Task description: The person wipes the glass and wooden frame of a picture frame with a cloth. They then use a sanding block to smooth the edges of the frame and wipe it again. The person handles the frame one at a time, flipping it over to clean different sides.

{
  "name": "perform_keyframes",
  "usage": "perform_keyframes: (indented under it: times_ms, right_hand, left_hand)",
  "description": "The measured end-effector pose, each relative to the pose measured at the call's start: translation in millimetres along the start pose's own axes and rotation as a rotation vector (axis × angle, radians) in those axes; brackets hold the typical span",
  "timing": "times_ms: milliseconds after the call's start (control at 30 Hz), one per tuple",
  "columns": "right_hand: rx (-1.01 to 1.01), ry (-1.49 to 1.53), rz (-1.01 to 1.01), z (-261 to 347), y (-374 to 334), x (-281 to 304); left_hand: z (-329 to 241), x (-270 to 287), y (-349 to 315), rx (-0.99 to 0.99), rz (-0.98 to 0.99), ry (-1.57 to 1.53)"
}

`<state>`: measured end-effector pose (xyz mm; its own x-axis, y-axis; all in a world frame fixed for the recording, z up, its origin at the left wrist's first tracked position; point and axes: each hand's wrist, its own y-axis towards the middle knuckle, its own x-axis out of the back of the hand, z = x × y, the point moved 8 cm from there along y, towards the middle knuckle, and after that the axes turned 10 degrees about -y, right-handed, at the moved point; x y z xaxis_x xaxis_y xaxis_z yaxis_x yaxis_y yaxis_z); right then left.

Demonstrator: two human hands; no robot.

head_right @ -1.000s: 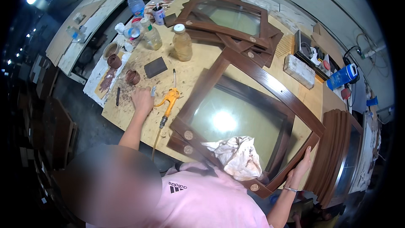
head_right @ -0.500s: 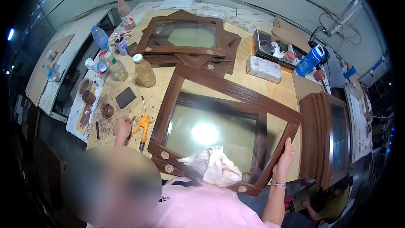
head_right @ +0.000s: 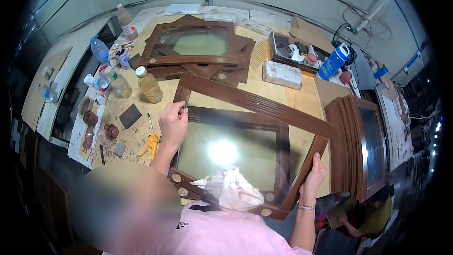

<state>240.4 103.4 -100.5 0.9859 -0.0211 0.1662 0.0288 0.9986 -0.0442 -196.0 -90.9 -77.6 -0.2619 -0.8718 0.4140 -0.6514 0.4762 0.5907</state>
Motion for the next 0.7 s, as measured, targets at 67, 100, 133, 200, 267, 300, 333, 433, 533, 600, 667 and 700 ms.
perform_keyframes:
  times_ms: [67, 100, 133, 200, 267, 300, 333, 433, 533, 600, 667, 700]
  right_hand:
    - [0.001, 0.000, -0.004, 4, -3, -2]
    - [0.002, 0.000, -0.003, 6, -5, -5]
    - [0.001, 0.005, -0.022, 9, -6, -6]
    - [-0.001, 0.016, -0.056, 12, -9, -9]
    - [-0.019, 0.031, -0.075, 14, -11, -10]
    - [-0.028, 0.039, -0.084, 13, -11, -9]
    - [-0.017, 0.022, -0.065, 13, -10, -9]
    - [-0.001, -0.028, -0.010, 4, -4, -3]
    - [-0.011, -0.058, 0.012, -5, 1, 3]
    - [-0.008, -0.059, -0.010, -10, 2, 8]
    - [-0.013, -0.050, 0.014, -15, 6, 6]
    - [-0.016, -0.046, 0.024, -17, 7, 5]
  left_hand:
    - [-1, -1, 6, -0.017, -0.025, 0.022]
    - [-3, -4, 7, -0.032, 0.000, -0.024]
    - [-7, -8, 8, -0.050, 0.022, -0.072]
    - [-10, -9, 9, -0.033, 0.035, -0.138]
    - [-9, -8, 6, 0.034, 0.021, -0.179]
    - [-7, -8, 7, 0.029, 0.016, -0.168]
    - [-4, -7, 7, 0.027, 0.011, -0.158]
    - [-6, -11, 4, 0.041, 0.132, -0.339]
    - [5, 10, 3, 0.174, 0.072, -0.487]
    - [40, 47, 0, 0.159, -0.086, -0.282]
    - [102, 91, -17, 0.215, -0.124, 0.038]
    - [120, 106, -28, 0.257, -0.103, 0.194]
